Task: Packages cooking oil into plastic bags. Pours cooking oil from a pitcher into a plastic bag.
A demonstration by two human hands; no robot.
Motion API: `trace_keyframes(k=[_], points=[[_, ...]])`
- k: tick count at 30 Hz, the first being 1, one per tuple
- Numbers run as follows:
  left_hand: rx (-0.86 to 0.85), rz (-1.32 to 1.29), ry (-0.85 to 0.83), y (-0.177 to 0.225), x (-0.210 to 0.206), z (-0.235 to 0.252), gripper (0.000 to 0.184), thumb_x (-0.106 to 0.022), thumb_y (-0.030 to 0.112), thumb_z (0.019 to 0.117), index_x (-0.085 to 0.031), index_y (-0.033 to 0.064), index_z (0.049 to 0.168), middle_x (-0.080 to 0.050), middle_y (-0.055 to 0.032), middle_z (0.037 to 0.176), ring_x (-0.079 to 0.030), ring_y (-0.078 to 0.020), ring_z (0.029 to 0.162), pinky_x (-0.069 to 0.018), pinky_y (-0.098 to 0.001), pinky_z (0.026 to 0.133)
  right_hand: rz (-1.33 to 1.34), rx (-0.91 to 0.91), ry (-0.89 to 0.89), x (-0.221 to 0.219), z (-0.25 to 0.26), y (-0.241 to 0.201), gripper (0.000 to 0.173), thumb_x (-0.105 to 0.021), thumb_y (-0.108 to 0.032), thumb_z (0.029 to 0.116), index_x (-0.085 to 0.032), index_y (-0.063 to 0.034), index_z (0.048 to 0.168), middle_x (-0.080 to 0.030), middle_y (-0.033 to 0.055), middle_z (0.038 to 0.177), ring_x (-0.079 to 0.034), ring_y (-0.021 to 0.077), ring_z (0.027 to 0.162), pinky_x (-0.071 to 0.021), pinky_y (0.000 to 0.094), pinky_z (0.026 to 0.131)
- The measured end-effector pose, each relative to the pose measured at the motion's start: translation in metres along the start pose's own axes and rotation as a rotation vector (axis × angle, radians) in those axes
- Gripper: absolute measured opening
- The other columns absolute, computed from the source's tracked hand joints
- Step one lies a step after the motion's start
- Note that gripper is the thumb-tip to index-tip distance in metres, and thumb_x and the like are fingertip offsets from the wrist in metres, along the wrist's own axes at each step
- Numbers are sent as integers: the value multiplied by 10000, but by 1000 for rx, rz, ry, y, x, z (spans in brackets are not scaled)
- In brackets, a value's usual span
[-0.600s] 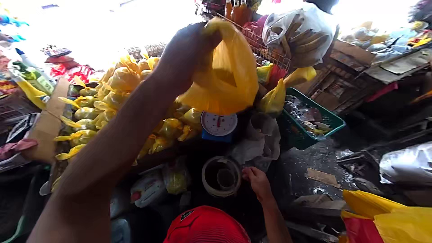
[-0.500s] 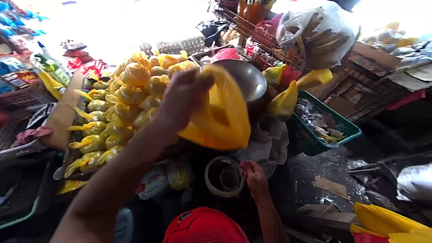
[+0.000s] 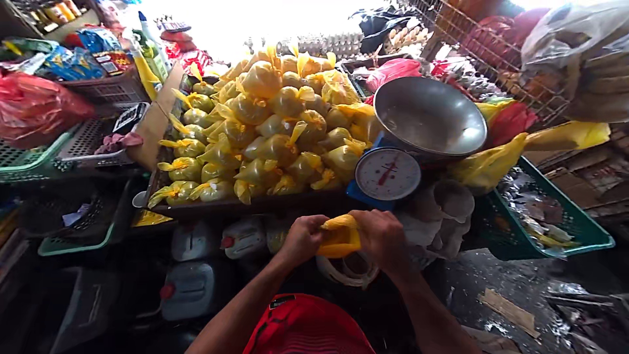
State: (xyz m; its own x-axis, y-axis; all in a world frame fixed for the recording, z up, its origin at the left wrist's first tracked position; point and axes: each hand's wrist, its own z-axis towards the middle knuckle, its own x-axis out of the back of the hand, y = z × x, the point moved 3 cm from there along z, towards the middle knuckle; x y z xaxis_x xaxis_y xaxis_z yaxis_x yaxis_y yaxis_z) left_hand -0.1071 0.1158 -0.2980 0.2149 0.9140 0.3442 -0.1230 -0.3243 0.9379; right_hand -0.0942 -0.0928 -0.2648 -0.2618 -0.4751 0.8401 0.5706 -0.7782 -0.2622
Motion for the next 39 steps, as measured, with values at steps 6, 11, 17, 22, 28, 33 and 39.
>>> trace_keyframes(k=[6,11,17,22,28,33,39], points=[[-17,-766,-301,-17,31,-4,226,-698,261,973,-596,61,952,-640,-43,776,-623,-118,673,-536,-296,627,-175,198,288,9,35,-13,284,-498,-272,1021,-721,-210,1187,-711,49,844,-673,236,826,-515,448,848],[306,-1002,23,-71,56,0,181,-570,211,1053,-594,33,1071,-631,-62,708,-594,-126,543,-524,-274,504,54,42,427,-13,39,-46,291,-466,-183,1029,-716,-106,1156,-742,94,949,-710,196,863,-584,376,754],[-338,510,-161,-113,92,9,304,-567,178,984,-668,154,1270,-754,-80,969,-741,-272,799,-603,-526,677,233,-337,341,-50,46,-90,270,-487,-142,1012,-727,-54,1097,-760,39,958,-726,81,878,-618,297,777],[-308,121,-362,-111,145,46,611,-455,668,997,-665,197,1324,-698,-5,859,-654,-144,743,-582,-441,719,60,-464,256,-78,58,-105,270,-490,-191,1020,-739,-115,1091,-766,34,919,-743,158,825,-612,414,696],[-311,492,-435,-45,108,49,257,-526,264,1020,-694,110,1138,-727,-127,859,-723,-337,840,-561,-585,753,-135,-749,-5,-68,54,-100,271,-510,-324,1038,-719,-176,1128,-743,81,852,-733,298,796,-561,554,673],[-164,227,-548,-30,86,64,294,-507,174,1018,-740,161,1197,-752,-62,1058,-707,-210,1020,-560,-510,905,108,-914,-537,-44,-2,-79,333,-608,-405,989,-640,-125,1166,-701,134,938,-696,333,914,-553,607,803],[-175,-246,-490,20,84,53,271,-489,113,1050,-713,86,1199,-740,-46,1073,-697,-116,965,-581,-356,875,772,-620,64,-8,-62,-90,749,-784,-661,786,-618,-122,1280,-692,19,1140,-685,123,968,-620,315,791]])
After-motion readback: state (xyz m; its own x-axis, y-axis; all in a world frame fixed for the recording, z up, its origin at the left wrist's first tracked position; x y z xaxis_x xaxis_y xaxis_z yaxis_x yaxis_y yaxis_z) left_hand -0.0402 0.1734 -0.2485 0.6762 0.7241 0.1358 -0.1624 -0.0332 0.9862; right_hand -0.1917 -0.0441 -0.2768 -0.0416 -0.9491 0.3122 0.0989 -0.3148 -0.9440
